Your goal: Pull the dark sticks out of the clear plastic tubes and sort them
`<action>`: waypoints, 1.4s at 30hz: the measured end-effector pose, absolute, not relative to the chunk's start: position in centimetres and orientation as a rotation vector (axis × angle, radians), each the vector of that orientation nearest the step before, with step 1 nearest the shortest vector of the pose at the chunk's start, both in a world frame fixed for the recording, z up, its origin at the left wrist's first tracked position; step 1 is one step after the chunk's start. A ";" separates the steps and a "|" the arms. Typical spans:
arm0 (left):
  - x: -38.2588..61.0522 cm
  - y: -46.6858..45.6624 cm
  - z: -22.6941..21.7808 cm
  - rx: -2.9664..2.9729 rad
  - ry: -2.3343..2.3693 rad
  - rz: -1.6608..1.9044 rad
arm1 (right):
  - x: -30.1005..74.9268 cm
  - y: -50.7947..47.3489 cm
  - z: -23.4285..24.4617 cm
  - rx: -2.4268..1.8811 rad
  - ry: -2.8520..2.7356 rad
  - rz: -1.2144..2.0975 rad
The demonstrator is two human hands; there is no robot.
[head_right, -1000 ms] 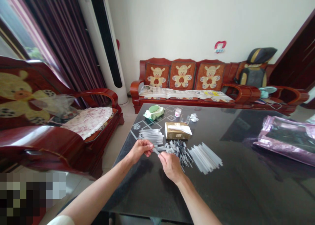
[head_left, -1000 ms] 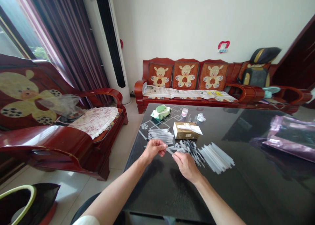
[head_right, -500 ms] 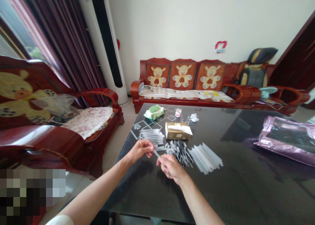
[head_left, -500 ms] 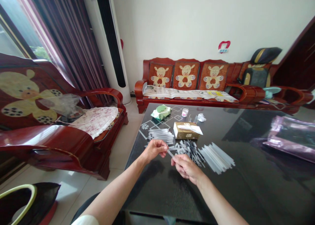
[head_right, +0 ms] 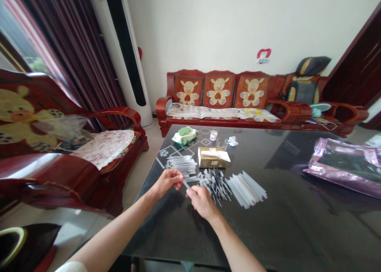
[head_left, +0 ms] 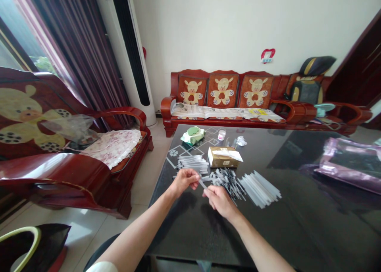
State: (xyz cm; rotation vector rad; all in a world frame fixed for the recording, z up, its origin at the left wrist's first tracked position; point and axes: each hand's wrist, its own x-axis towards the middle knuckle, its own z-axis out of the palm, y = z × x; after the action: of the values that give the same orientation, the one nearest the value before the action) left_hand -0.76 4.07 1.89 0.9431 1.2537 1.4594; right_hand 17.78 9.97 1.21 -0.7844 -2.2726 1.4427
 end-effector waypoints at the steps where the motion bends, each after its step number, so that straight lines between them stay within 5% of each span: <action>1: -0.8 3.9 2.1 0.987 1.224 1.446 | 17.8 10.0 1.2 -0.756 -2.174 1.730; 4: -0.7 3.6 2.6 1.063 1.176 1.419 | 18.0 10.0 1.4 -0.670 -1.918 2.252; 6: -0.3 3.6 2.6 1.060 1.188 1.417 | 17.9 10.0 1.5 -0.685 -1.919 2.257; 8: -0.3 3.8 2.2 1.006 1.233 1.421 | 17.9 10.0 1.6 -0.734 -2.075 1.968; 13: -3.5 3.9 1.8 0.673 1.447 1.708 | 18.6 10.1 1.2 -0.784 -2.524 0.625; 15: -5.3 3.7 1.9 0.643 1.462 1.813 | 19.0 10.2 1.0 -0.839 -2.583 0.384; 32: -2.2 3.9 -0.3 0.824 1.462 1.491 | 29.6 23.6 1.3 -1.880 -2.273 -0.086; 42: -2.0 4.0 -1.5 0.898 1.526 1.451 | 28.8 23.6 0.0 -1.712 -2.376 -0.242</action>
State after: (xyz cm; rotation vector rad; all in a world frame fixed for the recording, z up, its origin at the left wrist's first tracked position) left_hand -2.02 4.02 -1.46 0.8982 1.5256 1.4514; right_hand 28.81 23.63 0.03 -1.7117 -2.3757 -0.2422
